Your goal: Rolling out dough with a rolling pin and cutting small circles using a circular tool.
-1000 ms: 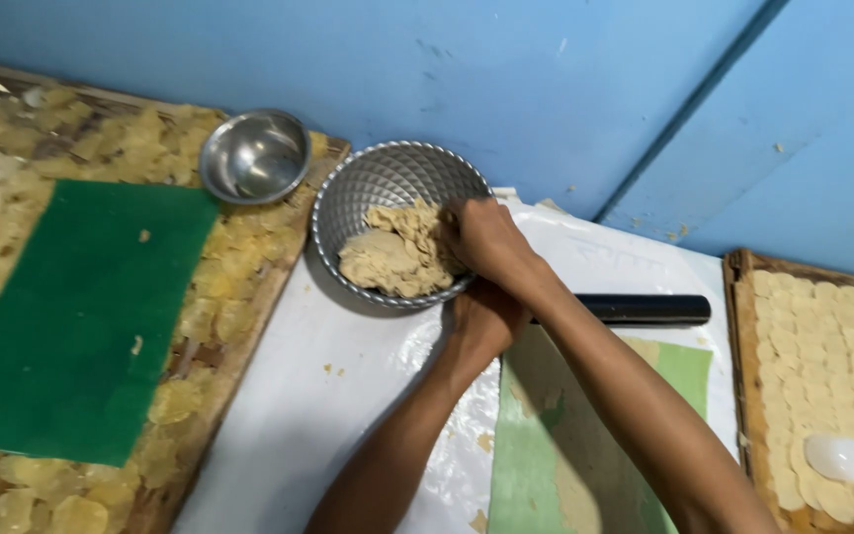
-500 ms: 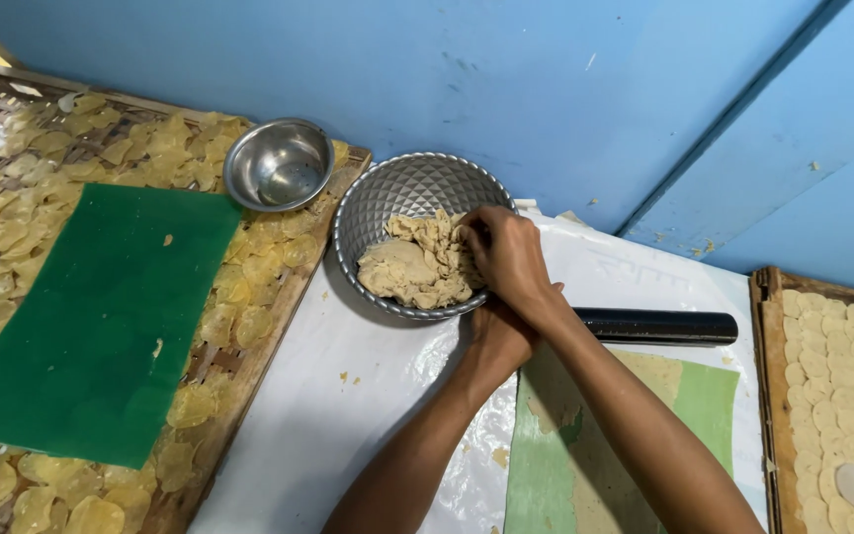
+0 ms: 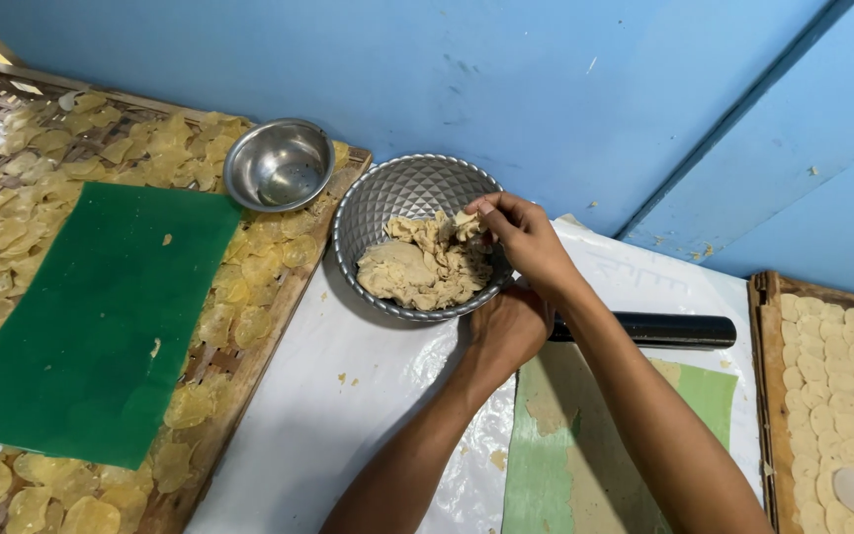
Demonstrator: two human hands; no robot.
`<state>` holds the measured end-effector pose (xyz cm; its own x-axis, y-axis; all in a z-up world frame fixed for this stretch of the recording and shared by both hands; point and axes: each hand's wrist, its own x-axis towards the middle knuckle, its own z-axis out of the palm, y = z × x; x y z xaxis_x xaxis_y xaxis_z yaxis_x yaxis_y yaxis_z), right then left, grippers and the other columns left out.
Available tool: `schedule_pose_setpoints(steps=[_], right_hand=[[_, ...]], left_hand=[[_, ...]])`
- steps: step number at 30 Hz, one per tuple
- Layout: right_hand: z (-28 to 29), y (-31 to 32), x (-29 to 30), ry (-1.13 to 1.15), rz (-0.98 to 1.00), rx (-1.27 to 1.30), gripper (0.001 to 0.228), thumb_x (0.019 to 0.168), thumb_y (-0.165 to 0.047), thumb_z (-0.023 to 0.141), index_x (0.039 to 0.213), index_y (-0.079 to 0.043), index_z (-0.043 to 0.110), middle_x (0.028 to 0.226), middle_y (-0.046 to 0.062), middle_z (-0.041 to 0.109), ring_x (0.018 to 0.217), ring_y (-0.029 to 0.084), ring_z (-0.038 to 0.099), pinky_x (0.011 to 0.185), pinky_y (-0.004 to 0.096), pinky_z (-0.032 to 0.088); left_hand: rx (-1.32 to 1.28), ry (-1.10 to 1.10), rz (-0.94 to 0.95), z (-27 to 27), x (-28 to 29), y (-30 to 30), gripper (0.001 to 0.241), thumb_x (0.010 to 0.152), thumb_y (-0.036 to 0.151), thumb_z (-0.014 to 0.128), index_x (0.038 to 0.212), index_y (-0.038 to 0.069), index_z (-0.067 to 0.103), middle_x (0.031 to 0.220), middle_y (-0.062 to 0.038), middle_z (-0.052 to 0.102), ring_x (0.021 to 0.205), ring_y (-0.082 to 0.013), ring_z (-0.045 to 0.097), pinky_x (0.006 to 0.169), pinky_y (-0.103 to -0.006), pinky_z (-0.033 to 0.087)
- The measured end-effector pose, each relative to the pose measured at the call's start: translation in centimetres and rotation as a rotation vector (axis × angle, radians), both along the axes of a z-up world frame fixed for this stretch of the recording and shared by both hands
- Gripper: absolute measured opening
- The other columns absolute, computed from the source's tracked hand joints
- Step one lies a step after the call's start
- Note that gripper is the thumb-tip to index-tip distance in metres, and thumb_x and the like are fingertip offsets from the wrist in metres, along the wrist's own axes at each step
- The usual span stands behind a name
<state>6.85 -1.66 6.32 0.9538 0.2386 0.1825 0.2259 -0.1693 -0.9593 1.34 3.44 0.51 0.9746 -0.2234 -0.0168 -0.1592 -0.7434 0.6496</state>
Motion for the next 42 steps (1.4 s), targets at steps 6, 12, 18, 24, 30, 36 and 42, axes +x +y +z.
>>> schedule_pose_setpoints(steps=[6,12,18,24,30,36,42], right_hand=[[-2.5,-0.7,1.3,-0.188,0.053,-0.563,0.039,0.107,-0.029,0.051,0.103,0.005,0.07,0.106,0.033,0.068,0.103,0.054,0.065,0.092,0.061,0.052],[-4.9,1.0,1.5,-0.329,-0.079,-0.797,0.019,0.093,-0.023,0.069,0.107,-0.011,0.067,0.093,0.013,0.074,0.089,0.039,0.074,0.082,0.05,0.06],[0.8,-1.3,-1.1,-0.161,-0.005,-0.164,0.032,0.098,-0.014,0.063,0.129,-0.004,0.064,0.111,0.025,0.074,0.107,0.043,0.071,0.096,0.055,0.054],[2.7,-10.2,-6.0,0.012,-0.105,-0.043,0.028,0.105,-0.018,0.055,0.122,-0.001,0.069,0.092,0.015,0.068,0.086,0.027,0.066,0.083,0.042,0.06],[2.2,-19.4,-13.6,-0.085,-0.411,-0.311,0.017,0.093,-0.01,0.077,0.108,-0.002,0.076,0.1,0.021,0.071,0.088,0.03,0.072,0.083,0.043,0.06],[-5.4,-24.1,-16.9,-0.088,-0.479,-0.38,0.03,0.091,-0.003,0.073,0.12,0.002,0.068,0.113,0.024,0.071,0.104,0.043,0.07,0.089,0.054,0.059],[-8.0,-23.8,-17.7,-0.321,-0.472,-0.576,0.022,0.083,-0.008,0.082,0.105,-0.01,0.076,0.101,0.008,0.07,0.098,0.031,0.073,0.086,0.042,0.06]], left_hand=[[0.098,-0.073,-0.036,-4.9,1.3,-0.9,0.04,0.091,0.022,0.045,0.101,0.002,0.078,0.094,-0.021,0.076,0.098,-0.0468,0.071,0.079,-0.0548,0.053],[0.074,-0.008,-0.023,-1.8,0.2,-0.5,0.04,0.093,0.021,0.046,0.109,-0.002,0.074,0.102,-0.025,0.074,0.104,-0.0473,0.07,0.085,-0.0566,0.053],[0.037,0.073,-0.014,2.4,-1.1,0.5,0.042,0.095,0.02,0.048,0.118,-0.006,0.07,0.112,-0.028,0.073,0.11,-0.0479,0.068,0.092,-0.0589,0.053],[0.129,0.067,-0.03,2.4,0.3,0.2,0.044,0.104,0.033,0.035,0.108,0.009,0.072,0.094,-0.015,0.076,0.1,-0.0375,0.074,0.076,-0.0554,0.061],[0.081,-0.277,-0.103,0.0,0.0,0.3,0.042,0.111,0.041,0.039,0.098,0.007,0.062,0.086,-0.017,0.069,0.087,-0.0395,0.072,0.066,-0.0512,0.061],[-0.01,-0.278,-0.302,2.7,-1.6,-0.2,0.031,0.104,0.031,0.057,0.108,0.003,0.068,0.09,-0.02,0.07,0.095,-0.0407,0.07,0.077,-0.0507,0.057],[0.069,-0.076,-0.322,4.3,-2.0,-0.7,0.036,0.105,0.034,0.054,0.122,0.005,0.068,0.104,-0.022,0.07,0.108,-0.0418,0.067,0.085,-0.053,0.055]])
